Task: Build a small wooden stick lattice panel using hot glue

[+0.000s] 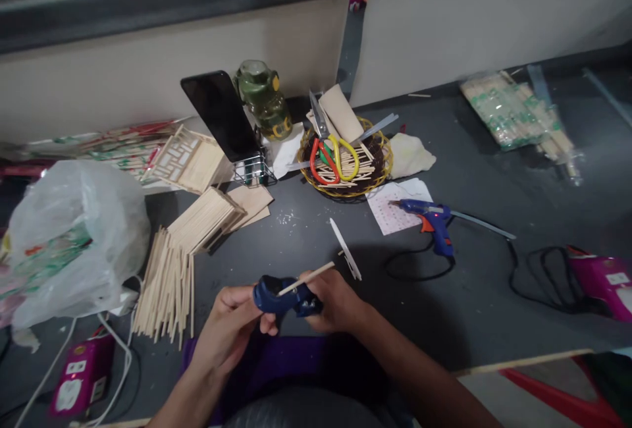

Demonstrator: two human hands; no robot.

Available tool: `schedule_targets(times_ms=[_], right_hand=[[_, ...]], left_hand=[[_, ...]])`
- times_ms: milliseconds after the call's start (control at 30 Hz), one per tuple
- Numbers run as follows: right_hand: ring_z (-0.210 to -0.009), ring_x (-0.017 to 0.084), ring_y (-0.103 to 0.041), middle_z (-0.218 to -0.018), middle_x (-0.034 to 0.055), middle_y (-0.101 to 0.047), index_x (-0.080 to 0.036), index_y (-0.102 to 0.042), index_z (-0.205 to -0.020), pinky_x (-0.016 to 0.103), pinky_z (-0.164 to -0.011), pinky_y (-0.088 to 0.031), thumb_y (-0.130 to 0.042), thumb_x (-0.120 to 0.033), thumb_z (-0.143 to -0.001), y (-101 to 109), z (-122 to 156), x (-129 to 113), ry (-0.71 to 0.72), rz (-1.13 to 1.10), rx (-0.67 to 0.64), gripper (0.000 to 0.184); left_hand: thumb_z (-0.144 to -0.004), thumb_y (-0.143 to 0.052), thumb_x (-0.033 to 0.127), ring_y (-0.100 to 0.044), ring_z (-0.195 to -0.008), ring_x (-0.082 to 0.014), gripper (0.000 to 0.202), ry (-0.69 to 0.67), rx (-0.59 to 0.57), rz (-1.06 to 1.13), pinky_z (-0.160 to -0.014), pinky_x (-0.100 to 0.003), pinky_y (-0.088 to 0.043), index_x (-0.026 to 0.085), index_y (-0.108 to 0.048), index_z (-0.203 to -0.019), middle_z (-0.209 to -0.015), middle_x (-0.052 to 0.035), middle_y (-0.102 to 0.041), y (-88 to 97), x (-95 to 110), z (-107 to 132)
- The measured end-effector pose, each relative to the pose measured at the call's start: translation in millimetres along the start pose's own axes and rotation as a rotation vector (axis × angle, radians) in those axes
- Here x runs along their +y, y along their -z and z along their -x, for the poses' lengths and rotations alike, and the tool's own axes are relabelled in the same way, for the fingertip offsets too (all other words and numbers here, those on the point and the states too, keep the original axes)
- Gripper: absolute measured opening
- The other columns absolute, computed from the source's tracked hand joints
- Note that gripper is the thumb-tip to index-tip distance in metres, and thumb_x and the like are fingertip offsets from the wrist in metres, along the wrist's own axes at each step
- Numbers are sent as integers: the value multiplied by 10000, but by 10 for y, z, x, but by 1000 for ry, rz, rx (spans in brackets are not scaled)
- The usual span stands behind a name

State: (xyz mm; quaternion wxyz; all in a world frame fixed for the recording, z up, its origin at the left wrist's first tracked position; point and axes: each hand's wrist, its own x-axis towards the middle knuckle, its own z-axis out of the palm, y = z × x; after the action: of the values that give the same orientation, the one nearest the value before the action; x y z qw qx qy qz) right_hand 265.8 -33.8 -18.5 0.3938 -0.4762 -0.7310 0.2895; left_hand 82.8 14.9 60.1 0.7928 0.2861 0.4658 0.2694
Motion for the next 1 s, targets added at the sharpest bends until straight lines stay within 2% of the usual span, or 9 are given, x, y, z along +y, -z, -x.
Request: schedule_targets(times_ms=[100, 233, 300, 433, 667, 800, 900, 1000], right_hand=[[-659, 171, -660, -752, 40, -681, -208, -544, -927, 244, -606, -460, -511, -179, -800, 20, -23, -47, -62, 81, -8, 134], [-609, 155, -657, -703, 30, -688, -201, -585, -895, 220, -565, -399, -502, -181, -867, -9, -133, -159, -335, 278, -31, 90], [-615, 164, -663, -696, 38, -692, -201, -587, -843, 225, -565, -382, -511, -204, -875, -36, -193, -184, -400, 326, -52, 82], [-597, 181, -659, -645, 30, -676, -205, -577, -808, 240, -554, -352, -493, -239, -886, -69, -251, -144, -435, 366, -113, 119], [-595, 178, -661, -663, 36, -686, -211, -590, -824, 237, -564, -358, -449, -328, -918, -77, -259, -91, -466, 368, -155, 206], [-632, 196, -684, -665, 32, -698, -217, -614, -830, 237, -575, -373, -504, -386, -895, -69, -284, -109, -541, 371, -148, 212], [-690, 212, -707, -702, 33, -718, -221, -635, -865, 240, -606, -389, -522, -418, -890, -94, -269, -87, -537, 360, -132, 228], [-652, 217, -695, -673, 52, -708, -208, -631, -816, 249, -584, -375, -518, -437, -889, -162, -236, -26, -519, 423, -74, 265]], left_hand=[[-638, -852, 394, -551, -431, -87, 312, -6, 50, 21, -490, -226, -534, 113, -735, -574, -542, -39, -652, 17, -5, -74], [-553, -886, 371, -533, -423, -73, 316, -23, 139, 111, -475, -214, -538, 101, -743, -632, -526, -24, -637, 73, 9, -252], [-519, -897, 378, -522, -412, -63, 349, -16, 163, 135, -478, -214, -546, 90, -737, -634, -522, -20, -631, 111, 20, -336], [-472, -908, 389, -521, -404, -62, 396, 27, 175, 151, -484, -230, -559, 73, -726, -627, -526, -29, -633, 163, 27, -420], [-443, -914, 393, -526, -398, -61, 422, 27, 144, 188, -467, -213, -558, 69, -725, -636, -521, -23, -631, 194, 19, -411], [-471, -900, 385, -534, -393, -68, 396, -11, 104, 196, -454, -208, -550, 73, -715, -630, -528, -27, -635, 207, -6, -432], [-511, -881, 360, -540, -399, -75, 352, -42, 85, 196, -457, -213, -549, 79, -707, -633, -527, -28, -633, 205, -37, -463], [-542, -864, 327, -538, -408, -75, 314, -65, 84, 194, -482, -227, -561, 79, -701, -646, -522, -25, -625, 223, -65, -492]])
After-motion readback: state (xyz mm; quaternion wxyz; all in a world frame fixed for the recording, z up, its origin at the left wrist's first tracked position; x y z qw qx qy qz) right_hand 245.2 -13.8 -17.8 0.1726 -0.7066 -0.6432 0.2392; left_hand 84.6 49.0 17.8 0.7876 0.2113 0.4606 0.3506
